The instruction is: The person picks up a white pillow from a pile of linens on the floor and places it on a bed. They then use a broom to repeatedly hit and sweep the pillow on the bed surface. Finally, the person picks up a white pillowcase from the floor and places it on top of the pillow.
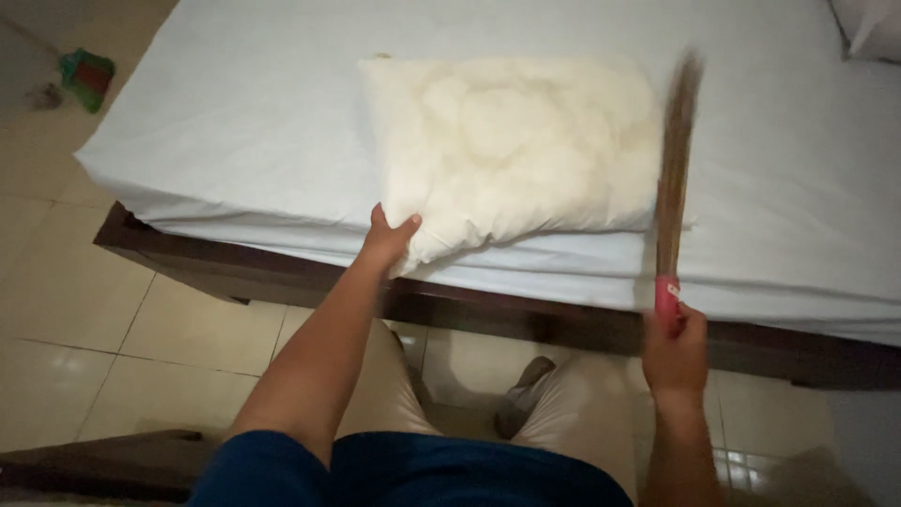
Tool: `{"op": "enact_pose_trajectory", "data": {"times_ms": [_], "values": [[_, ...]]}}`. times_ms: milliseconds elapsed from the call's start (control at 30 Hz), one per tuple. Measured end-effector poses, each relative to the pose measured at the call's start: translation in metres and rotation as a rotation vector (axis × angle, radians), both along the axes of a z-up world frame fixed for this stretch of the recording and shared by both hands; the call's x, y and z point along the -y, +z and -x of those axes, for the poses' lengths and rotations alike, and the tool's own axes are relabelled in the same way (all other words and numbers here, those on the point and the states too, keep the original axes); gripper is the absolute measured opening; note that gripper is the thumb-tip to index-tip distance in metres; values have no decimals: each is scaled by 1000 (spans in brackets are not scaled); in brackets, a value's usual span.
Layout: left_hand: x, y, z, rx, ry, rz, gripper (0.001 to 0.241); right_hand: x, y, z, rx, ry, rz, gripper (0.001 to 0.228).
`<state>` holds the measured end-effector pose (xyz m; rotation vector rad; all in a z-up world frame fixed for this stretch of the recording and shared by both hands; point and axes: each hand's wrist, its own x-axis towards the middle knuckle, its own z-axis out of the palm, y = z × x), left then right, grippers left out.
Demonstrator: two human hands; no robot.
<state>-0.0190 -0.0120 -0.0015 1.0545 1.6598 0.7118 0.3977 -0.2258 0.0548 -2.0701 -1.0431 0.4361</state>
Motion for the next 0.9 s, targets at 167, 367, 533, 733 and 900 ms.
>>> {"op": "enact_pose_trajectory", "data": {"times_ms": [167, 367, 533, 733, 900], "values": [[21, 41, -14, 390, 207, -97, 94, 5, 13, 36, -87, 163, 0, 51], [4, -20, 12, 550, 283, -125, 99, 14, 44, 70, -76, 404, 242, 56], [14, 29, -9, 538, 312, -190, 94, -5, 30, 3, 34, 122, -47, 57], [46, 74, -29, 738, 374, -141, 104, 1, 68, 98, -79, 337, -7, 49], [25, 52, -27, 669, 412, -59, 84, -2, 47, 75, 1, 360, 125, 43]]}}
